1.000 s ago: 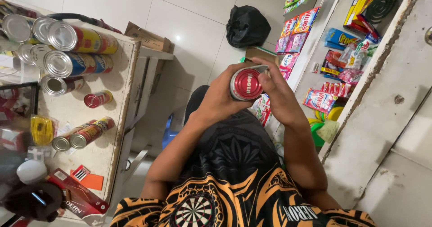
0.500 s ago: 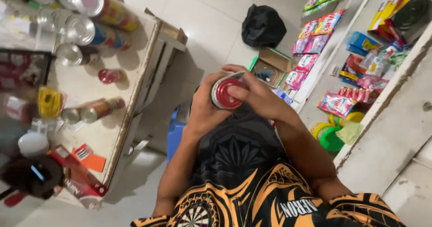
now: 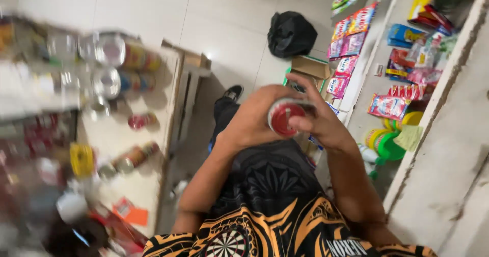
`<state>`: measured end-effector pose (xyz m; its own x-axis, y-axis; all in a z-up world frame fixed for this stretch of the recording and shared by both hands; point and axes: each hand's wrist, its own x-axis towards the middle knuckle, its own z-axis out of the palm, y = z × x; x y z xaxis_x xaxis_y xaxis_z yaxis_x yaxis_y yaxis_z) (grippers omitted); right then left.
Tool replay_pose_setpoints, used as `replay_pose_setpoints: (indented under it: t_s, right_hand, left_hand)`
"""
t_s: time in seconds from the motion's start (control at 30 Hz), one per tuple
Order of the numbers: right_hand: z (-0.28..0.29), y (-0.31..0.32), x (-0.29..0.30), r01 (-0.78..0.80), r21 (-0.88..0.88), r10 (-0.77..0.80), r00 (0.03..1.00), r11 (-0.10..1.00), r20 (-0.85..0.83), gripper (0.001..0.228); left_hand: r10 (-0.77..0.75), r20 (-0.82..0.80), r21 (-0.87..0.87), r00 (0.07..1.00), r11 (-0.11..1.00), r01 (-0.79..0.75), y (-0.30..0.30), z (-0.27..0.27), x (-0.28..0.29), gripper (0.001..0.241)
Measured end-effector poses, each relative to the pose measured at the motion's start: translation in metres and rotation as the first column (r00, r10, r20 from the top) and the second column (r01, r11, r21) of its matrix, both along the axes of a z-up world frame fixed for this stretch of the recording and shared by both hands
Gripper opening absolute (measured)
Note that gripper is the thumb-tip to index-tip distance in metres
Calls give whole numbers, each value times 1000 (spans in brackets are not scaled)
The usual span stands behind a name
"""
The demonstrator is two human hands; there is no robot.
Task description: Wiping canned food containers with a cloth and placing them on a shelf in a store.
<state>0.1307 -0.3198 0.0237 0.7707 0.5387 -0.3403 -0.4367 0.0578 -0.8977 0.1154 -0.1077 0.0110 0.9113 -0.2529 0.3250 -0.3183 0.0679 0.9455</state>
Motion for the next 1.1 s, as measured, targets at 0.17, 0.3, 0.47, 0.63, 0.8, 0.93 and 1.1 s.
replay_pose_setpoints:
  t_s: [0.17,0.3,0.47,0.63,0.8,0.93,1.1]
  right_hand:
    - [27,10,-6,83,-24,-84,996,996,-15,114]
    - [23,26,-10,256,143,-256,966,956,-12,117]
    - [16,81,-31,787,220,-814,576,576,69,96]
    - [10,97,-50,940,194,-958,263,281,115,84]
    - [13,91,-84,844,72,-840,515,532,168,104]
    - [9,107,-77,863,244,-895,439,443,74,98]
    - [-3,99,-71,952,231,-979,187,200,77,86]
  left_hand:
    - [-442,82,63,893,897,438,14,20,48,67]
    - [-598,231,117,767,800,588,21,31,82,67]
    - [-429,258,57,865,901,430,-13,-4,79,68]
    - [-507,158,-40,848,854,518,-27,-19,76,76]
    - [-998,12,63,65,66,996,-11,30,117,69]
    - [-1000,14,91,-9,-8,996,-22,34,112,69]
    - [-634,27,-152,773,761,630,-38,-9,77,79]
